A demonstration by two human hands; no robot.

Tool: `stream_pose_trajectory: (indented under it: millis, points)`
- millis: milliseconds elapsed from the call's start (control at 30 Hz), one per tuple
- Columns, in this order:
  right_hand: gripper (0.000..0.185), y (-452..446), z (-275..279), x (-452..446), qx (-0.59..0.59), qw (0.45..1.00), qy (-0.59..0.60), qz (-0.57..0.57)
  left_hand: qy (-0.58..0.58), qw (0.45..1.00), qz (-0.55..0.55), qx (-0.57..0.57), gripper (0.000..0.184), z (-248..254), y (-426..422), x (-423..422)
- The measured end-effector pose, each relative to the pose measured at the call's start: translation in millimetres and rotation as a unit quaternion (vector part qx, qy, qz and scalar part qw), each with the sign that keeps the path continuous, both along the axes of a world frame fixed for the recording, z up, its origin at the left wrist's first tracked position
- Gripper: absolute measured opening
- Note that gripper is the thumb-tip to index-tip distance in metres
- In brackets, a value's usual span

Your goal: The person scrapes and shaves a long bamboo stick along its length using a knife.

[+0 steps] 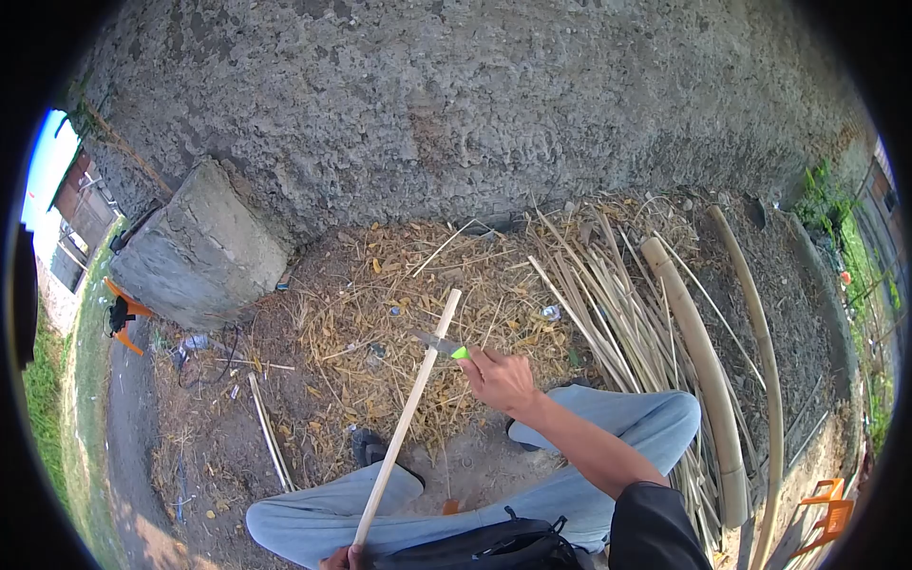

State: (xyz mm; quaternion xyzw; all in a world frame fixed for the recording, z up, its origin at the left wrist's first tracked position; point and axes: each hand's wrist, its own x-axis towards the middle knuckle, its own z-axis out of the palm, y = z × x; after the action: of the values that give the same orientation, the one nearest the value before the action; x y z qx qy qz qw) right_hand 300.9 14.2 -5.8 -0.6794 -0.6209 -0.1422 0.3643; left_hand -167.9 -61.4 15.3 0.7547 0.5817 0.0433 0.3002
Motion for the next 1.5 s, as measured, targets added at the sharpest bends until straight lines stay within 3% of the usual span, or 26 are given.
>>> stream_pose_trajectory:
  millis: [67,167,267,333,367,400,433,500,533,600,633,667,700,767,800,833,900,967,1367,1500]
  points:
    - [0.022,-11.0,21.0,-26.7,-0.004,0.998,-0.014,0.059,-0.066,0.997,0.009,0.028,0.028,0.3,-6.1,-3.8]
    - [0.024,9.0,-8.6,18.1,-0.001,1.0,-0.016,-0.008,-0.026,0.998,-0.012,0.055,0.028,-9.0,-12.0,-14.9]
    - [0.023,2.6,-3.2,1.5,-0.012,1.0,0.006,0.01,-0.067,0.997,0.015,0.048,0.028,-42.4,-10.9,-27.6]
    - [0.025,-13.2,27.7,-21.9,-0.018,0.998,-0.014,0.059,-0.082,0.996,0.019,0.035,0.028,-35.4,-13.0,-21.3]
    - [0.025,-6.2,17.6,-6.4,-0.018,0.998,-0.009,0.057,-0.089,0.996,0.016,0.022,0.028,-27.2,-13.3,-25.5]
    - [0.025,6.9,0.5,25.0,-0.036,0.999,0.026,-0.024,-0.009,0.998,-0.034,0.046,0.029,-2.3,-10.0,-15.2]
    - [0.026,13.7,-7.8,46.4,-0.05,0.992,0.056,-0.103,-0.009,0.998,-0.037,0.049,0.029,-8.7,-11.7,-16.4]
    - [0.026,8.0,-5.4,51.4,-0.041,0.994,0.047,-0.088,-0.132,0.983,-0.032,0.123,0.031,-24.1,-17.1,-21.8]
    - [0.027,7.3,-1.9,51.2,-0.035,0.996,0.04,-0.071,-0.064,0.996,-0.009,0.063,0.031,-7.4,-12.1,-16.6]
    - [0.026,-3.3,4.4,40.7,-0.027,0.992,0.063,-0.103,-0.025,0.998,-0.008,0.06,0.031,18.0,-9.6,1.4]
    - [0.026,0.3,8.9,40.9,-0.007,0.987,0.086,-0.136,0.012,0.998,-0.009,0.068,0.031,19.7,-3.1,9.1]
    - [0.03,0.4,3.3,50.9,-0.042,0.972,0.123,-0.195,-0.04,0.999,0.028,-0.003,0.03,-13.6,-8.2,-8.8]
    - [0.03,-3.8,-1.3,57.5,-0.044,0.972,0.124,-0.194,-0.039,0.999,0.029,-0.005,0.03,-13.2,-8.0,-10.0]
    - [0.036,-8.2,-7.9,68.0,-0.05,0.871,0.454,-0.18,-0.042,0.999,0.013,0.004,0.029,-10.7,-9.8,-10.5]
    - [0.042,-8.5,-11.8,65.3,-0.022,0.831,0.538,-0.142,-0.043,0.999,0.015,0.002,0.029,-15.7,-12.0,-12.6]
    - [0.042,-12.8,-14.8,63.2,-0.022,0.832,0.537,-0.141,-0.069,0.997,0.033,-0.016,0.029,-25.1,-13.1,-15.7]
    - [0.043,-20.5,10.5,43.5,0.001,0.766,0.639,-0.067,-0.094,0.994,0.05,-0.034,0.029,-24.1,-11.9,-12.3]
    - [0.042,-22.5,23.5,28.9,0.01,0.756,0.652,-0.049,-0.003,0.997,-0.007,0.082,0.031,-2.3,-9.9,1.8]
    - [0.027,-3.6,35.6,-22.6,0.018,0.756,0.653,-0.029,-0.02,0.999,-0.012,0.048,0.032,-3.2,-12.1,9.2]
    - [0.019,-2.1,38.9,-33.1,0.021,0.809,0.583,-0.071,-0.021,0.999,-0.005,0.029,0.032,-14.1,-13.4,3.3]
